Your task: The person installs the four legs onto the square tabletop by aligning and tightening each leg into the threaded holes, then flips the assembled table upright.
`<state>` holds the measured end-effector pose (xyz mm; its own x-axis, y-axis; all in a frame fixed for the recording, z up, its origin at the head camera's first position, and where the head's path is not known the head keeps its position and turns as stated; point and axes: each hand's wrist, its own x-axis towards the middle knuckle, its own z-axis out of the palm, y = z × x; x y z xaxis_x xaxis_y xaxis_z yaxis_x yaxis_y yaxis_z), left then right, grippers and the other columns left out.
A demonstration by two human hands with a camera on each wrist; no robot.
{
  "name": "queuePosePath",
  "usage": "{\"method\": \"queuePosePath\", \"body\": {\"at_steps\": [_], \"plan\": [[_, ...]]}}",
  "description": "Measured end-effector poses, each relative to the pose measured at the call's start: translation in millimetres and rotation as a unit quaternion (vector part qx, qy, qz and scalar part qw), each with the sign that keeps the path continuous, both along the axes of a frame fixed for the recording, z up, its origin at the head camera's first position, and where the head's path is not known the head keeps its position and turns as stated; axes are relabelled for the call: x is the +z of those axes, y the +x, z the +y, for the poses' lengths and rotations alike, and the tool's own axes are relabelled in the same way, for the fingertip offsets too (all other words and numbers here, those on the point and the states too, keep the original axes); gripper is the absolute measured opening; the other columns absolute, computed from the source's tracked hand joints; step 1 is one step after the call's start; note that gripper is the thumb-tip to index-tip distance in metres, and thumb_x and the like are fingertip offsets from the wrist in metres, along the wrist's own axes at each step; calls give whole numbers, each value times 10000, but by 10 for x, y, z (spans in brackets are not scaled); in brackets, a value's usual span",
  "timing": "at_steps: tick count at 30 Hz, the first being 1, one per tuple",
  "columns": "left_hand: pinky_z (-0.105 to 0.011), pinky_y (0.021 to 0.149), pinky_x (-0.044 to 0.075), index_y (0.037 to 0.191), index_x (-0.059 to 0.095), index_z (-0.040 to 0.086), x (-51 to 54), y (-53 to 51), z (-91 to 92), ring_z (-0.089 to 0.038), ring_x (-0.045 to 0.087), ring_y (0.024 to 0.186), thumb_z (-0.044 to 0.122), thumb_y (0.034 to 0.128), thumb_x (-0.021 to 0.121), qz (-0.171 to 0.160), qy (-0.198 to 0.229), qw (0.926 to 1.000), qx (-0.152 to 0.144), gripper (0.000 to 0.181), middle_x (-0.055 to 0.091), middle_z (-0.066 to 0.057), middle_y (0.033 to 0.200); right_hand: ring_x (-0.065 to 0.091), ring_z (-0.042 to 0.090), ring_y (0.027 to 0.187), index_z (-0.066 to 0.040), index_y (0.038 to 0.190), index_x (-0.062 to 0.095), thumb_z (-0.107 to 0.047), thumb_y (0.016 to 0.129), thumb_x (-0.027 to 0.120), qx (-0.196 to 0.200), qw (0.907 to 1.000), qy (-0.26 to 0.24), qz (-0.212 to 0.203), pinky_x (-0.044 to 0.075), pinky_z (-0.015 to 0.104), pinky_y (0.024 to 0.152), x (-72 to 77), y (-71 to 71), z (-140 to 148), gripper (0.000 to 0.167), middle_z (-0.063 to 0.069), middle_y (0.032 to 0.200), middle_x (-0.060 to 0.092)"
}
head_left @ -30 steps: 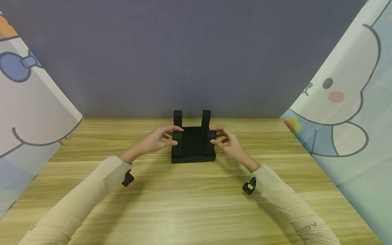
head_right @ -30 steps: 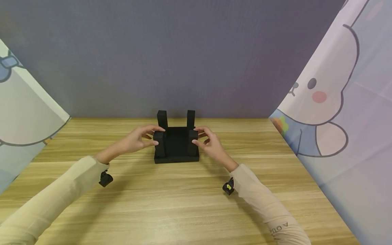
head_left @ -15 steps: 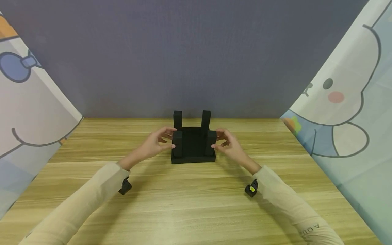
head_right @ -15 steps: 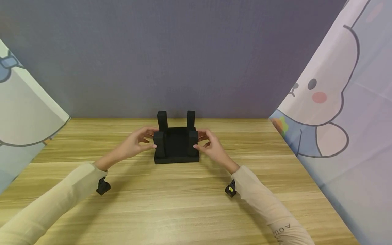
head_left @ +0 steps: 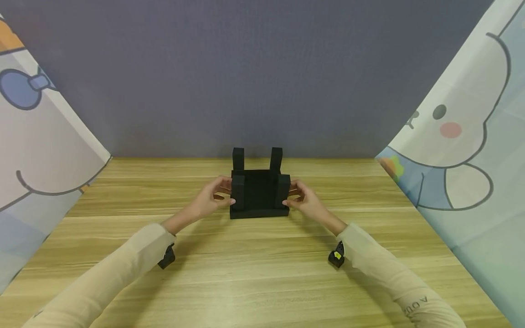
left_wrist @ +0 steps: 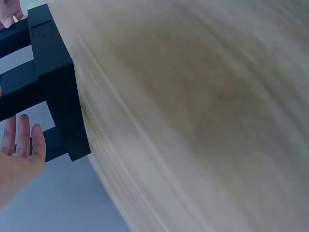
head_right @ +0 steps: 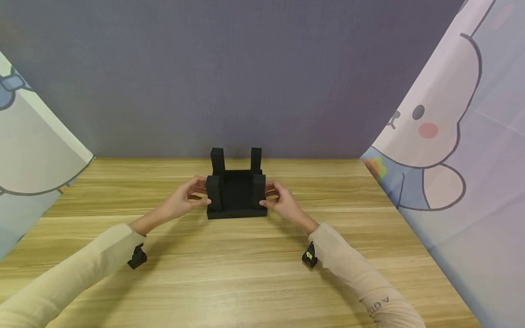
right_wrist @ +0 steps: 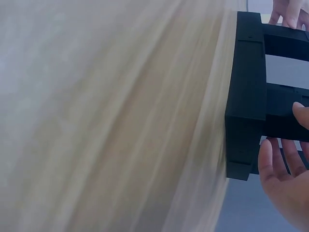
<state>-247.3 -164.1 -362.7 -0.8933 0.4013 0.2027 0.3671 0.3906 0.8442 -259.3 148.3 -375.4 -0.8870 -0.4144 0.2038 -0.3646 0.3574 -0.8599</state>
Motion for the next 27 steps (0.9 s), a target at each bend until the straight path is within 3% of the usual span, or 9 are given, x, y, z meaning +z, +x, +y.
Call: {"method": "queuePosePath", "body": {"at_steps": [8,15,22,27], "plan": [[-465,859,481,1258,455,67,5,13,13,-314,572,1040,108,830,669,10,16,10000,46,480,556,-158,1137,550,396,1048,15,1187,476,-20,829,648,-20,9995,-142,-275,518,367,793,35,28,-27,399,227,1136,531],[-444,863,485,1246,470,79,16,19,0,-312,577,1035,93,829,667,-23,81,10000,-7,462,557,-159,1141,544,446,1019,89,1163,477,57,815,627,-53,9997,-173,-190,498,461,786,248,184,-102,380,287,1101,534],[-448,885,470,1274,441,75,77,-7,-12,-316,567,1044,112,851,645,-63,306,9995,-85,470,544,-166,1148,550,390,1044,28,1198,489,-63,841,647,-199,9989,-273,-327,503,247,760,193,114,-46,400,222,1132,529],[-441,889,466,1294,423,77,173,-30,-6,-306,567,1038,124,862,634,-82,397,9991,-80,483,546,-166,1143,553,353,1053,-5,1228,486,-133,858,642,-346,9984,-281,-352,492,239,774,214,77,-15,422,193,1152,527]]}}
